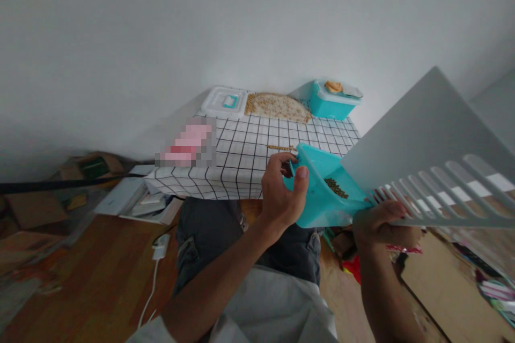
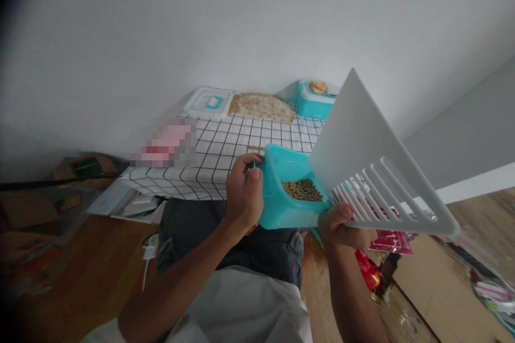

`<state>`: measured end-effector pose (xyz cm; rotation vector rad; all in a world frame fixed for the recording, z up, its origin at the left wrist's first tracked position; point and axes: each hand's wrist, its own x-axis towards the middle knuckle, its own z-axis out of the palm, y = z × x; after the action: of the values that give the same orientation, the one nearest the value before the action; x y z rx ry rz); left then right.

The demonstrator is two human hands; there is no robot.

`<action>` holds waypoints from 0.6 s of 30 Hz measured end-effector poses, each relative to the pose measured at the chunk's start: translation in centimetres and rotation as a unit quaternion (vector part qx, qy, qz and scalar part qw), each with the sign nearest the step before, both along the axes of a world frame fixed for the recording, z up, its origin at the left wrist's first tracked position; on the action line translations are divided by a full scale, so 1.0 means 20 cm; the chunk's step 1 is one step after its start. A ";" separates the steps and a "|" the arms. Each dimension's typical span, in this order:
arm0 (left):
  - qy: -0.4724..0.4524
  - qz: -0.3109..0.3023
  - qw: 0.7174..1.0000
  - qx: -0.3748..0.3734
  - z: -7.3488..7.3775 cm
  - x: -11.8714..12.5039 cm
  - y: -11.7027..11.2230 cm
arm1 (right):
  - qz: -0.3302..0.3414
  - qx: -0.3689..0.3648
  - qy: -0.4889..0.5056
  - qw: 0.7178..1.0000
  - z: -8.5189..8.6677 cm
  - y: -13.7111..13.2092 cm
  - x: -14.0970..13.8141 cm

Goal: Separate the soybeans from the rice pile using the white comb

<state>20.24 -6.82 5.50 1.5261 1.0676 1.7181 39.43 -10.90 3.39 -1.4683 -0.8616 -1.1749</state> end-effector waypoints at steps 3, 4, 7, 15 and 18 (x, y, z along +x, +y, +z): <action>0.007 0.004 1.000 0.012 0.00 -0.01 0.00 | 0.029 -0.007 0.023 0.999 0.01 0.01 -0.01; 0.011 0.003 1.000 0.019 0.00 -0.02 0.01 | 0.044 -0.011 0.033 0.998 0.01 0.01 -0.01; 0.026 -0.004 0.999 0.031 -0.01 -0.03 0.01 | 0.065 -0.023 0.041 0.997 0.00 0.01 -0.02; 0.034 0.016 0.999 0.010 -0.01 -0.01 0.02 | 0.019 -0.051 -0.011 0.998 0.01 -0.04 -0.05; 0.034 0.016 0.999 0.016 0.00 -0.01 0.02 | 0.013 -0.052 -0.014 0.998 0.03 -0.04 -0.06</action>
<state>20.08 -6.34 5.54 1.6074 1.1085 1.7229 38.14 -11.63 3.91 -1.5229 -0.9706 -1.1473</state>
